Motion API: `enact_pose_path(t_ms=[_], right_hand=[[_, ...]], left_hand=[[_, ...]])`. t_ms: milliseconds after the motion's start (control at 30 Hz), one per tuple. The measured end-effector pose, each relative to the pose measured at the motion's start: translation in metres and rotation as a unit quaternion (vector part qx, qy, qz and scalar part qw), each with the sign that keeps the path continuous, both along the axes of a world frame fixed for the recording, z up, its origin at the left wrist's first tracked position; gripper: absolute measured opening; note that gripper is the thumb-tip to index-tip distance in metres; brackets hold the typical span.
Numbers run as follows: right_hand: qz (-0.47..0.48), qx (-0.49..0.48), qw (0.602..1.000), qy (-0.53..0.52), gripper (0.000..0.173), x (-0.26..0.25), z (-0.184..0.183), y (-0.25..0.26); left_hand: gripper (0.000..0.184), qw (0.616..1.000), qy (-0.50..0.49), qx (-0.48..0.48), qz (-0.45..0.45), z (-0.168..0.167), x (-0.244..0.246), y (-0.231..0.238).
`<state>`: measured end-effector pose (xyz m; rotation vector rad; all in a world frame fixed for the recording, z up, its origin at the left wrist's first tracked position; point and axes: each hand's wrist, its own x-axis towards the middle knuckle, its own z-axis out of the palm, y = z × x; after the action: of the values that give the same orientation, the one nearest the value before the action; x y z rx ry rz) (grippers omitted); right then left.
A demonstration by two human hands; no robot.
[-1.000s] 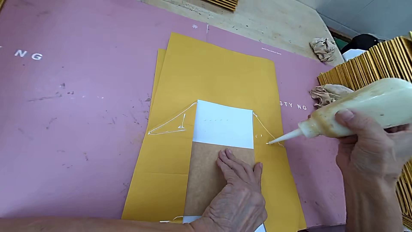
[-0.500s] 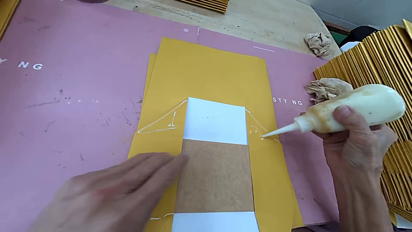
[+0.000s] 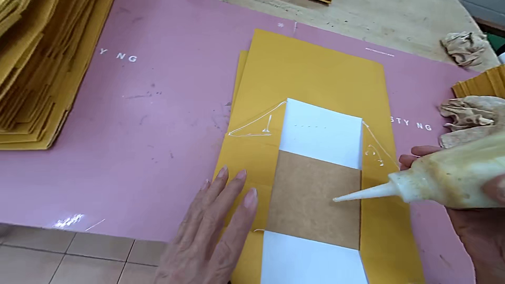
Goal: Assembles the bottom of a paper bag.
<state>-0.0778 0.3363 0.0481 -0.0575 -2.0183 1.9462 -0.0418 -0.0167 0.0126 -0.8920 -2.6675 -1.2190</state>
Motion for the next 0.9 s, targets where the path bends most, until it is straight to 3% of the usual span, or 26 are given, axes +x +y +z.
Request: enact_pose_path(t_ms=[100, 367, 667, 800, 900], right_hand=[[-0.028, 0.029, 0.999, -0.03, 0.066, -0.005, -0.005, -0.022], [-0.02, -0.01, 0.995, -0.099, 0.032, -0.039, 0.001, -0.095], [-0.037, -0.044, 0.995, -0.079, 0.041, -0.023, -0.006, -0.106], [-0.045, 0.04, 0.997, 0.052, 0.044, -0.014, -0.003, -0.085], [-0.065, 0.13, 0.986, 0.085, 0.058, 0.028, -0.007, -0.06]], left_hand=[[0.118, 0.999, -0.016, 0.039, 0.033, -0.016, 0.017, 0.009], [0.115, 0.99, 0.063, 0.038, 0.122, -0.045, 0.031, 0.023], [0.117, 0.981, 0.093, 0.048, 0.161, -0.058, 0.03, 0.031], [0.117, 0.982, 0.09, 0.041, 0.16, -0.059, 0.031, 0.031], [0.117, 0.983, 0.084, 0.041, 0.16, -0.059, 0.032, 0.032]])
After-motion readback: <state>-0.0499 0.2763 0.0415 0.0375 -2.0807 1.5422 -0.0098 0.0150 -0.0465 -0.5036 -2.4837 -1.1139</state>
